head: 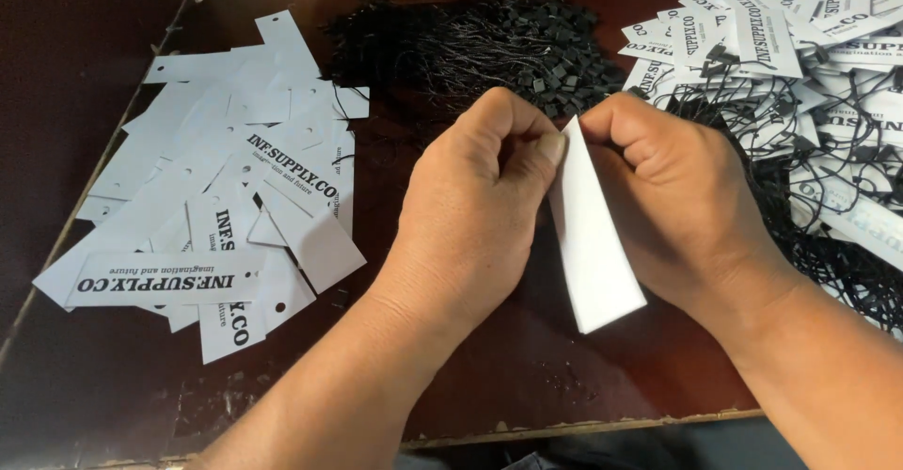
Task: Manually attaching plastic loop fasteners to paper product tags by threading them through pre-punched holes and snapping them shut.
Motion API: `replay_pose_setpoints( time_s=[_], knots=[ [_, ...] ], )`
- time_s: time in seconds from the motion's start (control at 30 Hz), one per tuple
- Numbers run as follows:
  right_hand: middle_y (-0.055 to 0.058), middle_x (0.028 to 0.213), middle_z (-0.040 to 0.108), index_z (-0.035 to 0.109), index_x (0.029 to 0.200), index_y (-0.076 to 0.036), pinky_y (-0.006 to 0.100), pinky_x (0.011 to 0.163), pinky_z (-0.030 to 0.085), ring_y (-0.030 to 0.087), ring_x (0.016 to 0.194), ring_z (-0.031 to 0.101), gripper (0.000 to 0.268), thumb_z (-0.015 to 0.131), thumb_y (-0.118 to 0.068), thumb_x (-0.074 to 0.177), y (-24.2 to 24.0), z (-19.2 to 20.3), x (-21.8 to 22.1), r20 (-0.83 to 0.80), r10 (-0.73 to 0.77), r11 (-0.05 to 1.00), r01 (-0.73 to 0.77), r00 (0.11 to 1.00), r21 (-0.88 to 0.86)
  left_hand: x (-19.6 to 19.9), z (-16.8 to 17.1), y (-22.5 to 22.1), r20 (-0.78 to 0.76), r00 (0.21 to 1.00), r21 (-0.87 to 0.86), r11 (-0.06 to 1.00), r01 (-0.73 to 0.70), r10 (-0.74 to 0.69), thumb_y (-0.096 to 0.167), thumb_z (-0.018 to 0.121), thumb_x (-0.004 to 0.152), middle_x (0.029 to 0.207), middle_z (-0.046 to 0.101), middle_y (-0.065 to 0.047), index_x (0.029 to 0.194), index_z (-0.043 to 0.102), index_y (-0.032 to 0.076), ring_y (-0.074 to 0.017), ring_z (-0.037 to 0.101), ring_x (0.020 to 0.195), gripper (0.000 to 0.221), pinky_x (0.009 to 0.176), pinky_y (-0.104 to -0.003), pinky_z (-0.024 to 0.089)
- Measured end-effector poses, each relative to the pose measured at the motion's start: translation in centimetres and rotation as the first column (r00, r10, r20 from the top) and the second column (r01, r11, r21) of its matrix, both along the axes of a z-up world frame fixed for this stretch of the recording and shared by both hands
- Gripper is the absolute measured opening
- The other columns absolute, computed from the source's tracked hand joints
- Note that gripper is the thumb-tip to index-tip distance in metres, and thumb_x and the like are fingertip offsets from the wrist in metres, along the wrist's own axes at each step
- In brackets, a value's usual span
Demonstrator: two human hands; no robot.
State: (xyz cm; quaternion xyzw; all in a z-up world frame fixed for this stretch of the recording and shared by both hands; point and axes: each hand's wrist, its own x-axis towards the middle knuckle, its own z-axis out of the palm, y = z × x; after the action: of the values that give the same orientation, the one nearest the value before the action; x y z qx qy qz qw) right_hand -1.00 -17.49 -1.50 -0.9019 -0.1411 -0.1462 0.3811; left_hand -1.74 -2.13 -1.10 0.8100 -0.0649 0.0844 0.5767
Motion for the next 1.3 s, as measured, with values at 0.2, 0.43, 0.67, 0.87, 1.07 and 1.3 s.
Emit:
replay_pose_setpoints(
  time_s=[0.2,0.43,0.67,0.87,1.07,1.3],
  knots=[
    [-0.007,0.064,0.067,0.073,0.082,-0.017,0.024,0.046,0.040,0.005,0.056,0.055,0.020,0.067,-0.020,0.101,0.5,1.1,-0.6,-0.112,-0.061,0.998,0.059,0.992,-0.017,0.1,1.0,0.0,-0.178,0.984,0.109,0.994,-0.012,0.032,0.029,0.058,0.099,0.077,0.061,0.007,0.087,0.061,0.018,-0.0095,0.054,0.071,0.016,0.062,-0.029,0.046],
    [-0.004,0.090,0.077,0.069,0.108,-0.014,0.019,0.070,0.056,0.004,0.077,0.070,0.016,0.071,-0.010,0.093,0.9,1.2,-0.8,-0.091,-0.022,0.998,0.028,0.996,0.062,0.0,1.5,-0.6,-0.216,0.967,0.167,0.981,-0.103,0.138,0.025,0.047,0.094,0.079,0.066,0.003,0.082,0.057,0.015,-0.0123,0.057,0.070,0.018,0.061,-0.031,0.049],
    [0.003,0.085,0.072,0.061,0.096,-0.010,0.022,0.049,0.057,0.009,0.066,0.068,0.014,0.072,-0.002,0.096,0.2,0.4,-0.3,-0.050,0.057,0.972,-0.045,0.997,0.229,0.1,1.6,-0.5,-0.278,0.937,0.087,0.977,-0.196,0.213,0.026,0.049,0.089,0.082,0.073,0.002,0.086,0.064,0.015,-0.0141,0.062,0.074,0.019,0.063,-0.035,0.050],
    [0.010,0.084,0.074,0.054,0.095,-0.008,0.025,0.056,0.057,0.017,0.062,0.069,0.014,0.055,-0.009,0.109,0.3,0.5,0.1,-0.108,-0.040,0.921,0.078,0.993,0.381,0.0,2.2,0.0,-0.332,0.938,-0.620,0.727,-0.295,0.097,0.009,0.044,0.092,0.092,0.079,-0.018,0.091,0.051,0.002,-0.0217,0.070,0.060,0.010,0.051,-0.030,0.052],
    [0.011,0.085,0.075,0.062,0.086,-0.008,0.027,0.062,0.055,0.018,0.067,0.071,0.020,0.054,-0.016,0.102,0.3,0.7,0.4,-0.223,-0.072,0.894,0.162,0.972,0.417,0.7,1.3,1.5,-0.276,0.960,-0.860,0.460,-0.222,-0.051,0.005,0.050,0.094,0.082,0.068,-0.015,0.077,0.045,0.011,-0.0166,0.048,0.051,0.018,0.049,-0.031,0.036],
    [0.005,0.097,0.077,0.062,0.083,-0.012,0.019,0.061,0.054,0.008,0.078,0.071,0.022,0.059,-0.015,0.105,-0.5,0.1,1.0,-0.056,-0.255,0.899,0.258,0.965,0.355,-1.9,2.5,1.2,-0.221,0.965,-0.144,0.974,-0.177,0.143,0.012,0.044,0.101,0.067,0.051,0.002,0.083,0.046,0.012,-0.0105,0.040,0.061,0.018,0.051,-0.031,0.037]
  ],
)
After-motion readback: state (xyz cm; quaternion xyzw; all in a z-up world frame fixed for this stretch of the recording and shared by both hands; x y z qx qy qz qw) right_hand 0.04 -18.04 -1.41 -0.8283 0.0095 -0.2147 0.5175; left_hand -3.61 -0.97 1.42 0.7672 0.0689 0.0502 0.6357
